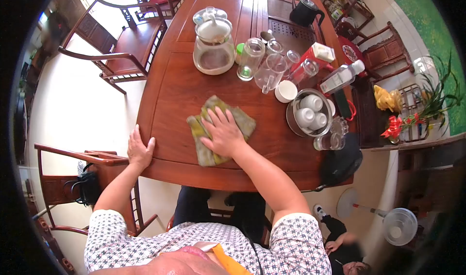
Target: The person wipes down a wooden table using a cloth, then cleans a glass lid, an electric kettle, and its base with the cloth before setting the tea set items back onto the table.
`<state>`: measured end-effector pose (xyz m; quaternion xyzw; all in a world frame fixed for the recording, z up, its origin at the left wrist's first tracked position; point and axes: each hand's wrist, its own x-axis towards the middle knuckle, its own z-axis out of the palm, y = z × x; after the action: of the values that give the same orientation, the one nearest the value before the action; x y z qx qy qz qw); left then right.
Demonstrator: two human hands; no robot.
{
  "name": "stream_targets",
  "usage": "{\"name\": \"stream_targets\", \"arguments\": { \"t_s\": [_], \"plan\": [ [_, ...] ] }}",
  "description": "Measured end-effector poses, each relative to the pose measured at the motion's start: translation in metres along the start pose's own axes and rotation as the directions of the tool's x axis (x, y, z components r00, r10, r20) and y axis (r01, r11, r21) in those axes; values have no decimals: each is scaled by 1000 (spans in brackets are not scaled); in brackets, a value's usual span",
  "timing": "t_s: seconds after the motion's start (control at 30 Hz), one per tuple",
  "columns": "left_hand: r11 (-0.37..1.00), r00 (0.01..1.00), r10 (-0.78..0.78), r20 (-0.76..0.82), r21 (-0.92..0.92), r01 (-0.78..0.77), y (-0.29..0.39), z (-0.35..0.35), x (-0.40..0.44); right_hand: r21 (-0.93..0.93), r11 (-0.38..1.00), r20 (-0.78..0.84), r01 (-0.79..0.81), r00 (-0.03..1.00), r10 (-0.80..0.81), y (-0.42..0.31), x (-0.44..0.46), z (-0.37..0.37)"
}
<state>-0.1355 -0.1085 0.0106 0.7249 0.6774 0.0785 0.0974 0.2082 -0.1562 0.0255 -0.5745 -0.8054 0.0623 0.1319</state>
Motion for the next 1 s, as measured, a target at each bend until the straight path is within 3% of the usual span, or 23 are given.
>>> {"name": "stream_targets", "arguments": {
  "t_s": [0.13, 0.23, 0.33, 0.43, 0.5, 0.67, 0.77, 0.8, 1.0],
  "plan": [
    [1000, 1000, 9, -6, -17, -9, 0, -2, -1, -54, 983, 212, -176, 960, 184, -13, -64, -22],
    [999, 999, -21, 25, -30, 22, 1, -2, 2, -98, 866, 277, -490, 823, 496, -19, -109, -37],
    [999, 996, -43, 77, 23, 41, 7, -5, 5, -169, 757, 278, -631, 706, 651, -26, -130, -33],
    [998, 993, -38, 114, 45, 33, 12, -8, 9, -179, 807, 250, -562, 768, 590, -38, -103, -14],
    [998, 988, -46, 150, 40, 41, 12, -13, 10, -140, 895, 284, -423, 849, 445, -56, -61, -7],
    [997, 977, -72, 199, 49, 63, 12, -15, 12, -7, 989, 317, -150, 937, 145, -90, 68, 6],
    [997, 984, -71, 165, 27, 67, 11, -13, 12, 8, 990, 293, -138, 947, 130, -91, 101, 14],
    [997, 982, -77, 172, 9, 76, 10, -12, 12, 14, 989, 318, -149, 938, 137, -87, 101, 10],
    [995, 969, -100, 226, 9, 101, 14, -21, 14, -119, 821, 287, -558, 773, 566, -50, 16, -14]
  ]
}}
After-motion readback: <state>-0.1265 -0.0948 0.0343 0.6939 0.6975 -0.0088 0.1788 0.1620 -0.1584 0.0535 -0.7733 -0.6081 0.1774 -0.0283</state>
